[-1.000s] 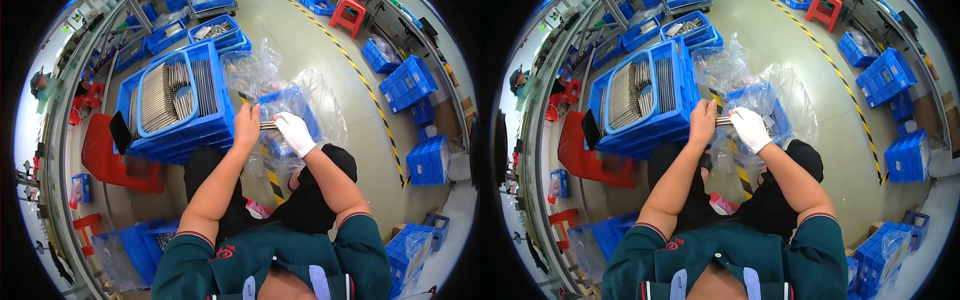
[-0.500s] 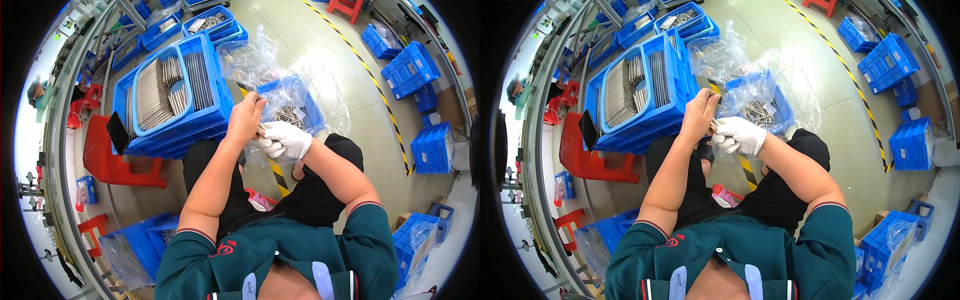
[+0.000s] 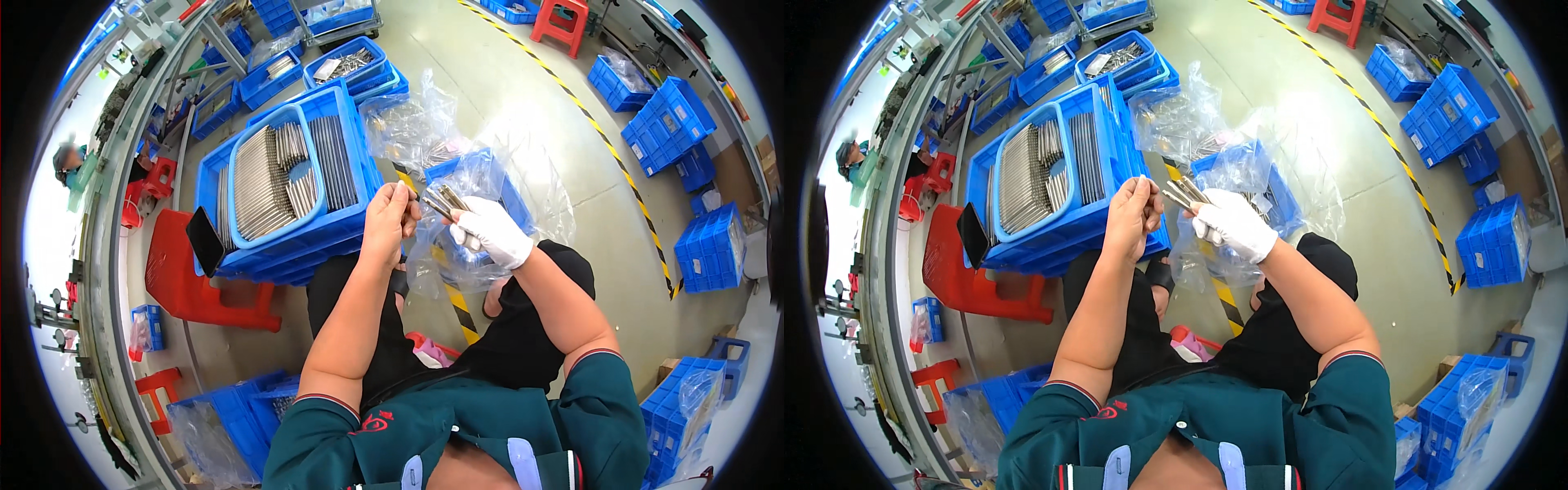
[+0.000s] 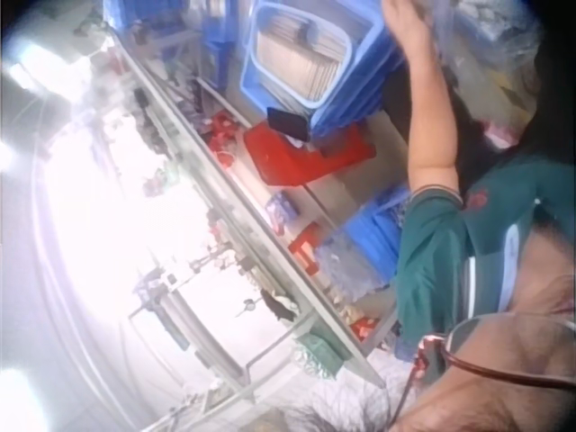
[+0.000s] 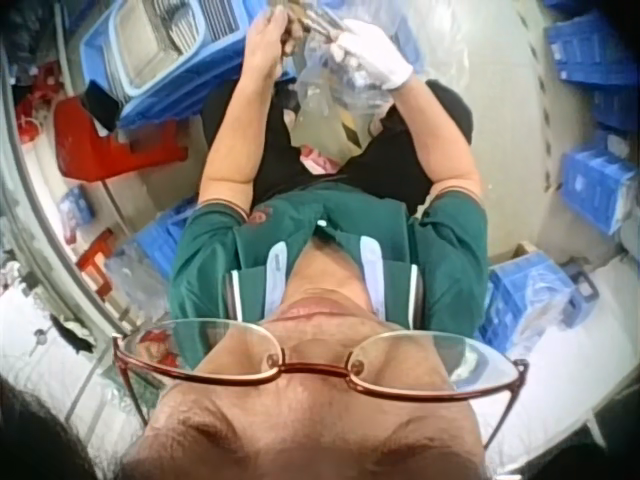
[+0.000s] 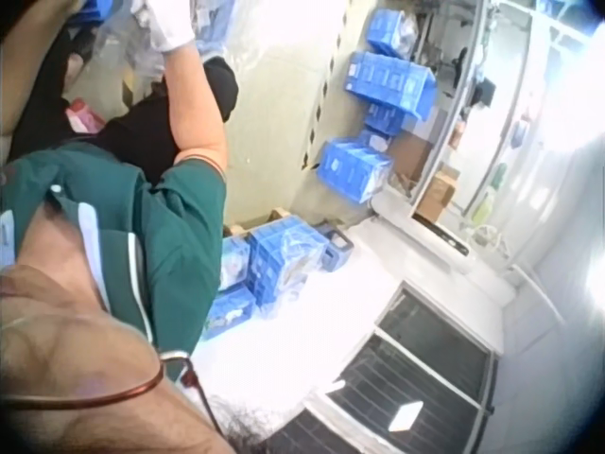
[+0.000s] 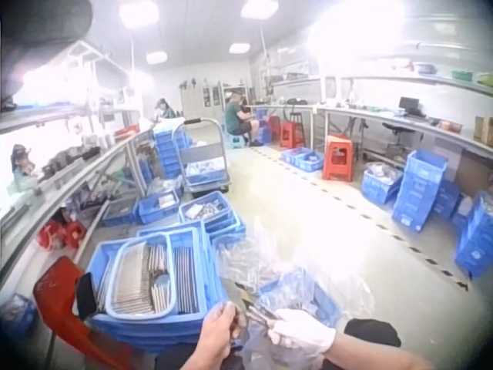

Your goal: The person sits on the floor in a factory setting and sorts small metal rods. They pick up handfuls of rods from a plastic bag, inspect them, and place them into a blue plastic crate. The person repeats this process throughout the video.

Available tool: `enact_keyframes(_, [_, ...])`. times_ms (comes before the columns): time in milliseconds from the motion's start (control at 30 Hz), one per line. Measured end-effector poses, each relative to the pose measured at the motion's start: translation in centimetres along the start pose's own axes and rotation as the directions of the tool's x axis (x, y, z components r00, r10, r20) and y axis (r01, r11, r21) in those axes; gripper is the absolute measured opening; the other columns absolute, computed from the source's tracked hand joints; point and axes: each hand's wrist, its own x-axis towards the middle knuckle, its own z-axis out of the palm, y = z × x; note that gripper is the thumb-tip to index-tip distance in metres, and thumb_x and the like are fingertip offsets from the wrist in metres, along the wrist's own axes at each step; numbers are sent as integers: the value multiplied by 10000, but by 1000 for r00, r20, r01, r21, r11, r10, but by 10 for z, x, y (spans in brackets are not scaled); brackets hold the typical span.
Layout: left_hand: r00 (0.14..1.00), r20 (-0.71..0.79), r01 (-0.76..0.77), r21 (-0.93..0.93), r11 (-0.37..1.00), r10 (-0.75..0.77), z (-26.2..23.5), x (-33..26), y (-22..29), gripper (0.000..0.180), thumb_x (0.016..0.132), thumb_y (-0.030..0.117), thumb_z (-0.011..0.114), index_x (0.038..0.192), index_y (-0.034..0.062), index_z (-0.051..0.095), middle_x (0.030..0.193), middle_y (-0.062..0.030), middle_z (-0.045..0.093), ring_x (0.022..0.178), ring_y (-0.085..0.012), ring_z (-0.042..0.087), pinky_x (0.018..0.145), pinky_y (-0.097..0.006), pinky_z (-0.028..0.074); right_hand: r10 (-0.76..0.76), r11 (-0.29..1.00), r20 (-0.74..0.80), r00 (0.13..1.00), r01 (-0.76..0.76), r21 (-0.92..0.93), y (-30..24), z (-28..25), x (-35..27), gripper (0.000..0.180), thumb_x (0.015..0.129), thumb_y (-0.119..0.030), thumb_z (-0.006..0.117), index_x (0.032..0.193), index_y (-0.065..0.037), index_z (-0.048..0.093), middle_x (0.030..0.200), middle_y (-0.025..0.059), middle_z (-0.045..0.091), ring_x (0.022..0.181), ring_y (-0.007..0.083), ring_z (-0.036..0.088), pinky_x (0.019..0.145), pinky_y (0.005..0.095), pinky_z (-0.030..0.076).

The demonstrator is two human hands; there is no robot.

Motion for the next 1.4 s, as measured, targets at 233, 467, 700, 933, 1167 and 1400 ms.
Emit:
enact_keyframes(233, [984, 126, 148, -200, 969, -125, -7, -2, 1, 183, 938, 196, 538, 894, 28, 596, 658, -34, 546, 447, -78, 395, 429, -217, 314, -147, 918, -120, 982, 90, -385, 5, -1, 3, 242, 892, -252, 554, 860, -12, 564, 644, 56, 535, 570, 120, 485, 536, 282, 394])
enact_keyframes(467, [957, 211, 259, -317, 912, -198, -8, -2, -5, 156, 905, 169, 592, 882, 16, 611, 641, -45, 548, 463, -103, 421, 446, -238, 329, -413, 678, -115, 903, 221, -701, 4, 5, -1, 237, 889, -242, 543, 846, -9, 537, 672, 175, 528, 612, 314, 529, 584, 371, 425])
enact_keyframes(700, [974, 170, 192, -251, 949, -152, -5, -2, -10, 162, 897, 153, 602, 956, 4, 628, 679, -42, 568, 523, -106, 461, 487, -251, 373, -441, 613, -107, 891, 212, -761, 5, 8, -1, 229, 889, -260, 537, 850, -34, 542, 680, 180, 555, 649, 357, 562, 582, 410, 426])
enact_keyframes(933, [984, 67, 167, -62, 984, -162, 5, -9, -5, 198, 895, 161, 611, 988, -13, 627, 714, -45, 601, 546, -93, 509, 517, -237, 423, -487, 579, -102, 867, 234, -781, 9, 6, -1, 225, 892, -269, 535, 847, -49, 534, 671, 175, 558, 646, 365, 569, 583, 424, 430])
enact_keyframes(1167, [997, -38, -55, 128, 990, 61, -4, -7, 2, 199, 893, 166, 617, 953, -23, 624, 674, -24, 568, 533, -71, 479, 499, -218, 392, -405, 644, -95, 909, 210, -736, 3, -4, 2, 265, 884, -285, 547, 828, -26, 553, 695, 184, 554, 636, 334, 548, 598, 393, 424])
enact_keyframes(1400, [994, 77, 80, -71, 994, -75, 1, -7, 1, 179, 888, 171, 625, 912, -6, 620, 641, -13, 519, 517, -73, 430, 478, -233, 349, -124, 860, -14, 992, 101, -501, -9, -3, -4, 278, 878, -298, 564, 827, -26, 583, 654, 60, 522, 599, 146, 475, 571, 300, 399])
